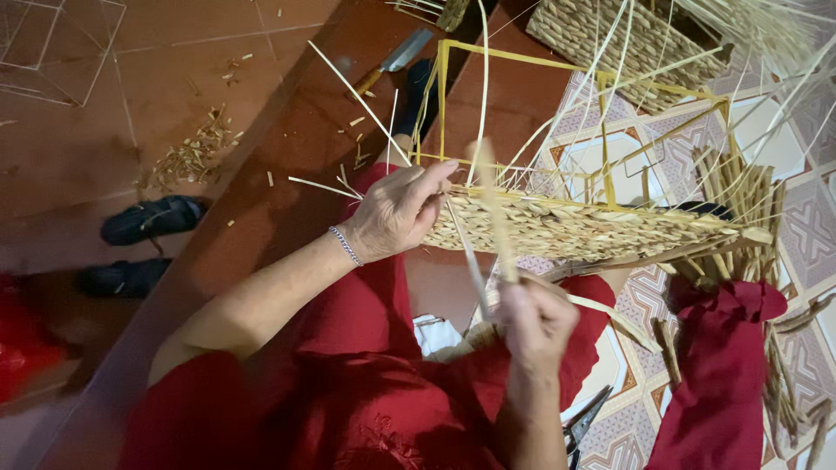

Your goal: The person weaves a basket by hand, threading thin strips of dried plant material through a yellow frame. They use scissors to trim excess material and continue weaving the basket's body.

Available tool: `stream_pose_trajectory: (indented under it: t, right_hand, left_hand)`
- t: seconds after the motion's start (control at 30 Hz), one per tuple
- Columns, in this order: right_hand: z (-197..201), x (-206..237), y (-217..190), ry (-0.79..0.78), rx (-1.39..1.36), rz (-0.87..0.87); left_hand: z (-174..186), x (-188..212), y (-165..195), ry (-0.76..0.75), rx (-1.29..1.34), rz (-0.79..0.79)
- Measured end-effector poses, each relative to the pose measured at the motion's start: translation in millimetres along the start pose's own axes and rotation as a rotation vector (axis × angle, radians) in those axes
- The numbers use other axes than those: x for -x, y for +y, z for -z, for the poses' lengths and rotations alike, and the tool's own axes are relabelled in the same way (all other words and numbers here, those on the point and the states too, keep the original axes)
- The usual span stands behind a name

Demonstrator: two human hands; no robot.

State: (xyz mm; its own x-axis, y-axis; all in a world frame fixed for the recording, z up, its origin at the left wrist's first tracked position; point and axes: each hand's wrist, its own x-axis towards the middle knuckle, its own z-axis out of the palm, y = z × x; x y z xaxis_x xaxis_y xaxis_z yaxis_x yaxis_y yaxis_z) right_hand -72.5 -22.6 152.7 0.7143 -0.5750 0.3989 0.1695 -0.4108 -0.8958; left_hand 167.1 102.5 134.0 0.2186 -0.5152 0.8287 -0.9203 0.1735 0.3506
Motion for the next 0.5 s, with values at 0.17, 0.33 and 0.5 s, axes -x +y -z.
stream_pose_trajectory:
  t: [0.17, 0.33, 0.5]
  right_hand:
    - [-37, -6, -11, -0.171, -0.189, -0.159]
    - [-43, -22, 0, -0.131, -0.198, 0.050]
    - [-53, -47, 29, 0.049, 0.271, 0.147]
  left_hand:
    - [-3, 3, 0, 0.005, 0.001, 0.004]
    - [-12, 2, -10, -0.018, -0.005, -0.013]
    - [-12, -3, -25, -0.092, 0.228, 0.254]
